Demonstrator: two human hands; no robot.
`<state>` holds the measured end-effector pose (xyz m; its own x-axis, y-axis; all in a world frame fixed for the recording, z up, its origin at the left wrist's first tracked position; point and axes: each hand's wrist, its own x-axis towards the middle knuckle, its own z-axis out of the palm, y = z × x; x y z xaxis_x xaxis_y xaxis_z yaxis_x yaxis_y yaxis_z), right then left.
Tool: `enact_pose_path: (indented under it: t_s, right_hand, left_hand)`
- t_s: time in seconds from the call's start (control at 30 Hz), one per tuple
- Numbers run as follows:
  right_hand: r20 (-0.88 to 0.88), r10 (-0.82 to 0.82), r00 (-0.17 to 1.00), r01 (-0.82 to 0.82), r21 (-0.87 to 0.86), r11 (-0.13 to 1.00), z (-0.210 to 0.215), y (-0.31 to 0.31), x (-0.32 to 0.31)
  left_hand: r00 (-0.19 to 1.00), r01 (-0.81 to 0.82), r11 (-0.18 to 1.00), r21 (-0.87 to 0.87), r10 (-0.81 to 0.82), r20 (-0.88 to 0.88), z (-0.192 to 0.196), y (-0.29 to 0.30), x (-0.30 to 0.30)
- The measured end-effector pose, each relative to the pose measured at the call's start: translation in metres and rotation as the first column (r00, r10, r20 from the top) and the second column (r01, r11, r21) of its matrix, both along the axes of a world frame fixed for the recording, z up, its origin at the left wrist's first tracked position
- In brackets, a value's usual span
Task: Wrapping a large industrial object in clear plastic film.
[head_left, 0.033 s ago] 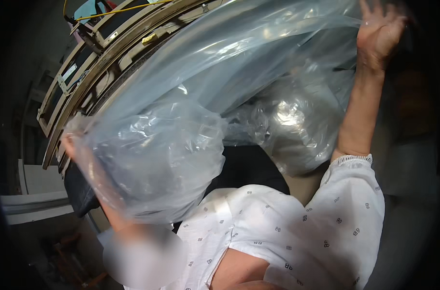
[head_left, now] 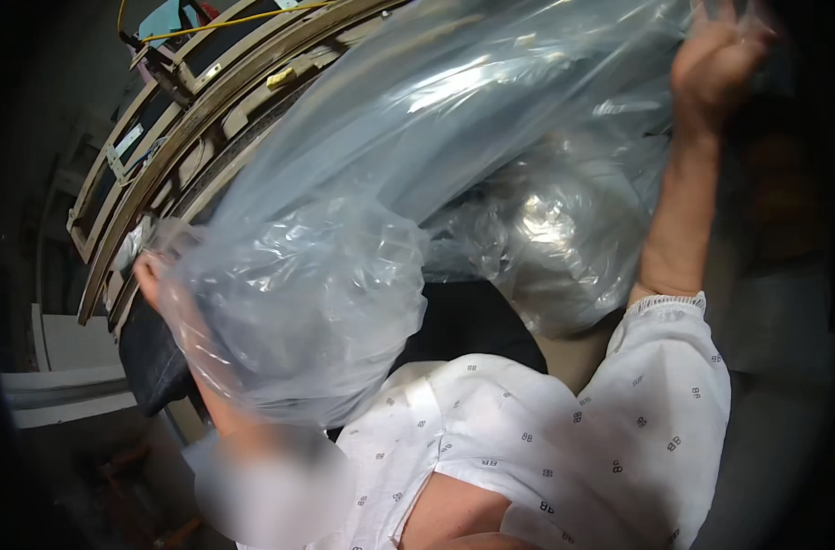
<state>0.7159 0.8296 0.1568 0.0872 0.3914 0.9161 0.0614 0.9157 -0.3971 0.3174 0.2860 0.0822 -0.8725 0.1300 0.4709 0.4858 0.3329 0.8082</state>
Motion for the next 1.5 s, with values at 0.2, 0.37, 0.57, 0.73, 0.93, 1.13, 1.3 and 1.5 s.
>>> enact_pose_path:
  t_s: [0.2,0.37,0.57,0.73,0.93,1.13,1.3,1.5]
  right_hand:
    - [0.822,-0.047,0.568,0.29,-0.146,0.946,-0.058,0.048,-0.057]
    - [0.92,0.103,0.377,0.021,-0.12,0.993,-0.119,0.048,-0.099]
    - [0.867,-0.377,0.325,0.246,0.308,0.919,-0.076,0.038,-0.104]
    - [0.666,-0.556,0.497,0.339,0.441,0.831,-0.049,0.033,-0.136]
    - [0.909,0.091,0.406,0.129,-0.156,0.979,-0.11,0.026,-0.153]
    - [0.823,0.457,0.336,0.116,-0.518,0.847,-0.107,0.097,-0.129]
    - [0.772,-0.608,0.187,0.241,0.564,0.79,-0.104,0.112,-0.106]
    - [-0.02,0.987,-0.157,-0.28,-0.958,-0.064,-0.029,-0.234,-0.145]
  left_hand:
    - [0.992,0.04,0.973,-0.229,-0.012,0.122,-0.033,-0.057,0.021]
    - [0.901,-0.427,0.719,-0.548,0.29,-0.323,-0.038,-0.288,-0.037]
    - [0.86,-0.494,0.487,-0.72,0.395,-0.322,-0.038,-0.347,-0.119]
    - [0.875,-0.465,0.517,-0.718,0.392,-0.284,-0.075,-0.356,-0.183]
    - [0.81,-0.512,0.412,-0.753,0.523,-0.265,-0.061,-0.409,-0.203]
    - [0.796,-0.594,0.673,-0.44,0.569,-0.204,-0.045,-0.231,-0.133]
    - [0.824,-0.556,0.828,-0.077,0.536,-0.187,-0.056,-0.189,-0.153]
    - [0.915,-0.32,0.927,0.195,0.356,-0.19,-0.066,-0.258,-0.179]
